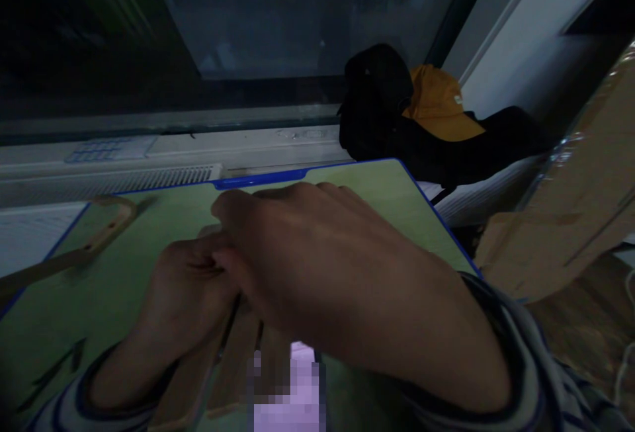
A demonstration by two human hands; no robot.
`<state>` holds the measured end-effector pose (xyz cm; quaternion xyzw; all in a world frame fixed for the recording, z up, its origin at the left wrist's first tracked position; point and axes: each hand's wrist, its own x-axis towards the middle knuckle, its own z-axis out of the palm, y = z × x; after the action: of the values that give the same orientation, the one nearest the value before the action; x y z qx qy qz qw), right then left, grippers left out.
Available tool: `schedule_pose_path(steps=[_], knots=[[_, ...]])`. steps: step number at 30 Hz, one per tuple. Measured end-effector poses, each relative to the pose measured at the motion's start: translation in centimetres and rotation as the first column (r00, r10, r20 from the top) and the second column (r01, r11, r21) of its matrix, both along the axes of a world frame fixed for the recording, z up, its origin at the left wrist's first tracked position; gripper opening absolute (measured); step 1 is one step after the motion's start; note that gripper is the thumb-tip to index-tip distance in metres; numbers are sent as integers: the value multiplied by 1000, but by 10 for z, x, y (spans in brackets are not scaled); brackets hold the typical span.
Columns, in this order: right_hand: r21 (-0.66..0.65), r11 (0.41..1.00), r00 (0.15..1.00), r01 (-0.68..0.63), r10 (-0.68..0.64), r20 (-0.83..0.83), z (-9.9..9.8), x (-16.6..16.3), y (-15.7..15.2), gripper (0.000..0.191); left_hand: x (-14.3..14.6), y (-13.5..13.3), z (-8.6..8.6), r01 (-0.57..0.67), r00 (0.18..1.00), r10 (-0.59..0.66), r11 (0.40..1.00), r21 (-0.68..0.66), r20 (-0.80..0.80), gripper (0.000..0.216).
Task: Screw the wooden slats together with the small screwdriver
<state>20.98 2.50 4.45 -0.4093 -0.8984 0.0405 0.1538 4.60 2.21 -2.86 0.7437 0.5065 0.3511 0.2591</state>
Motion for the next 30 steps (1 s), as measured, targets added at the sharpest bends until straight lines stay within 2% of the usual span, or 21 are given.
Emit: schedule_pose_path(steps=[4, 9, 13, 18, 21, 25, 30], knots=[[-56, 997, 998, -55, 54, -27, 0, 4, 1, 26, -1, 0, -1, 10, 998, -6, 998, -55, 69, 12], [-96, 995, 1000, -5, 3, -18, 1, 1, -1, 17, -4, 2, -4, 71, 990, -59, 993, -92, 130, 13], [-58, 998, 1000, 3, -3, -8, 2, 0, -3, 12, -7, 5, -7, 134, 981, -125, 989, -55, 147, 15], [-31, 999, 999, 40, -39, 24, 0, -1, -4, 5, -7, 5, -6, 203, 965, -181, 974, -101, 190, 18], [-30, 998, 997, 61, -59, 53, -1, -1, -1, 6, -2, 4, -4, 139, 974, -115, 983, -118, 194, 16], [-32, 996, 996, 78, -76, 40, -3, -1, 4, 8, 4, 0, -2, -24, 996, 30, 997, -77, 80, 6], [-42, 997, 998, 65, -65, 15, -4, -1, 6, 12, 4, -2, -2, -67, 997, 70, 995, -70, 39, 10]])
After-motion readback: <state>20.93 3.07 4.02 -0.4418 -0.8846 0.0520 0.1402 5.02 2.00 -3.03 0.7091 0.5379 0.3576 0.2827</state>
